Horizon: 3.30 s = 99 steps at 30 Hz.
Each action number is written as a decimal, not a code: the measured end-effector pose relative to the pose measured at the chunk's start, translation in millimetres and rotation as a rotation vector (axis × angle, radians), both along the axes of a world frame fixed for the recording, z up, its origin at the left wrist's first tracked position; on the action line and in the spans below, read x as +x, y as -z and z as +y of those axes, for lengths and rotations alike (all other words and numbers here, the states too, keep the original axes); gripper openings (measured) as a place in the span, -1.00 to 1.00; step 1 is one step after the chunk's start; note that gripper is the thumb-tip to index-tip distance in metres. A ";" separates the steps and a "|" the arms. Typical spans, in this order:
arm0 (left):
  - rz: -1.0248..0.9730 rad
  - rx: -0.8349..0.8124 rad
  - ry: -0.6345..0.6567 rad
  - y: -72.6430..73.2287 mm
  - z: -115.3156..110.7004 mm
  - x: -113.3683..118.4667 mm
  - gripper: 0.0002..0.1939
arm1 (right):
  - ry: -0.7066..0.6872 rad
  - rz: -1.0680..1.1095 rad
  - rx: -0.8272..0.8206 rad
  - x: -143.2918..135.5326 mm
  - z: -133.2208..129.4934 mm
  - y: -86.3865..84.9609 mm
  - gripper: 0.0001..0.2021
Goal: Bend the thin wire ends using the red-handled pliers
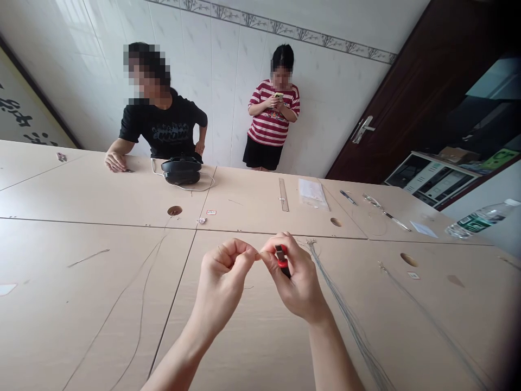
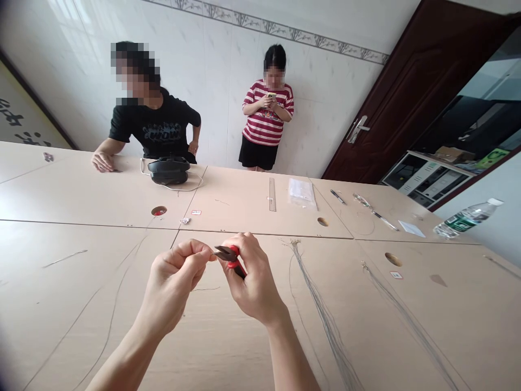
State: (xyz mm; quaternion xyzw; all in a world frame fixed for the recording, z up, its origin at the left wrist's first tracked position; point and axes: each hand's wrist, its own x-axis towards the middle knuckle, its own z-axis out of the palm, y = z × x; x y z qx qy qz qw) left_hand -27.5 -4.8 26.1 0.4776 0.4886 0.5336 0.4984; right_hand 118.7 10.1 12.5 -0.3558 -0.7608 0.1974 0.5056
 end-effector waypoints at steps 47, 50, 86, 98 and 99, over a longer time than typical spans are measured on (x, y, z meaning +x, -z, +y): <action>0.122 0.180 -0.328 11.9 10.6 9.9 -0.84 | 0.394 -0.270 -0.062 -36.2 -1.0 20.9 -0.87; 0.113 0.186 -0.314 12.3 11.3 11.0 -0.83 | 0.406 -0.269 -0.066 -36.1 -0.5 20.7 -0.90; 0.152 0.081 0.002 9.0 14.4 -3.7 -0.81 | 0.376 -0.220 -0.147 -25.1 5.6 16.8 -0.90; 0.237 0.181 0.216 14.8 16.7 -23.2 -0.71 | 0.278 -0.139 -0.198 -19.0 2.9 10.6 -0.93; 0.243 0.198 0.228 15.3 16.7 -24.6 -0.71 | 0.272 -0.140 -0.198 -18.7 2.6 10.1 -0.93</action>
